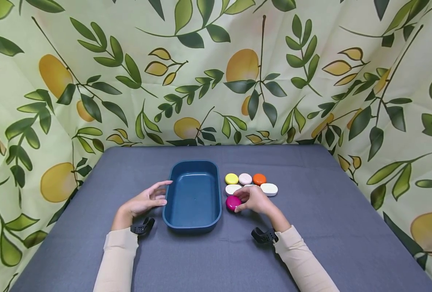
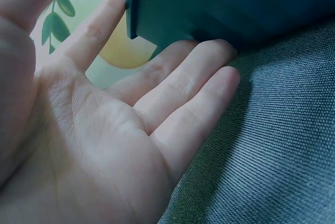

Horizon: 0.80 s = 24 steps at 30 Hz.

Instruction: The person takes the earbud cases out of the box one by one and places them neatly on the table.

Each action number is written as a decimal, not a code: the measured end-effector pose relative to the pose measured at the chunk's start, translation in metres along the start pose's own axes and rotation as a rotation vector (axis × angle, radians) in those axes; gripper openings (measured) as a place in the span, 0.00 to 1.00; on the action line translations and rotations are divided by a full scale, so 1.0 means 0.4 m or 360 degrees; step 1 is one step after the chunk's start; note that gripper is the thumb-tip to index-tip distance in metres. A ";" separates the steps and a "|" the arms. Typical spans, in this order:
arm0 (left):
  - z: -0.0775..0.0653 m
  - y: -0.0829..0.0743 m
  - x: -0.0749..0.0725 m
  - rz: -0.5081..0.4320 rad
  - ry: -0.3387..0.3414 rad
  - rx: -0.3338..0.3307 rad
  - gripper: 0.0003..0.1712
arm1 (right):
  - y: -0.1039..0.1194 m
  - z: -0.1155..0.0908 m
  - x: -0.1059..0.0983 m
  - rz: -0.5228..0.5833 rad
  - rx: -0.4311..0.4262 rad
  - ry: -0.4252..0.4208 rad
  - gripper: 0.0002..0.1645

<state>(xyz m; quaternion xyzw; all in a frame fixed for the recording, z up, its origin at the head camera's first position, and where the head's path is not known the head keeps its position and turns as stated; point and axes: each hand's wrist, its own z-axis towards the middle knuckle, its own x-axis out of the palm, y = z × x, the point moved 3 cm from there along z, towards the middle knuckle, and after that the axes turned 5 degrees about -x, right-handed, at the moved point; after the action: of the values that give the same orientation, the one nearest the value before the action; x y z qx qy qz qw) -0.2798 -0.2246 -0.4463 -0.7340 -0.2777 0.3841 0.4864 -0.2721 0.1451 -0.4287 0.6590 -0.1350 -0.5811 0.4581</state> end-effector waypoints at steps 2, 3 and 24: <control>0.001 -0.001 0.001 0.0010 -0.0001 0.0004 0.44 | -0.006 -0.003 0.001 -0.0002 -0.0006 0.0042 0.27; 0.002 -0.001 0.002 0.0008 0.0001 0.0006 0.43 | -0.008 -0.005 0.001 -0.0006 -0.0011 0.0059 0.27; 0.002 -0.043 0.020 0.0133 -0.0108 -0.0019 0.41 | -0.007 -0.025 -0.019 -0.0090 -0.0141 0.0132 0.27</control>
<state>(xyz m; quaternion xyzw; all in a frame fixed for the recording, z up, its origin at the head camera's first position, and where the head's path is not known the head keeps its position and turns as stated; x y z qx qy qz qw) -0.2766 -0.2115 -0.4328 -0.7345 -0.2654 0.4270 0.4558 -0.2663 0.1563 -0.4268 0.6652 -0.0714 -0.5712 0.4754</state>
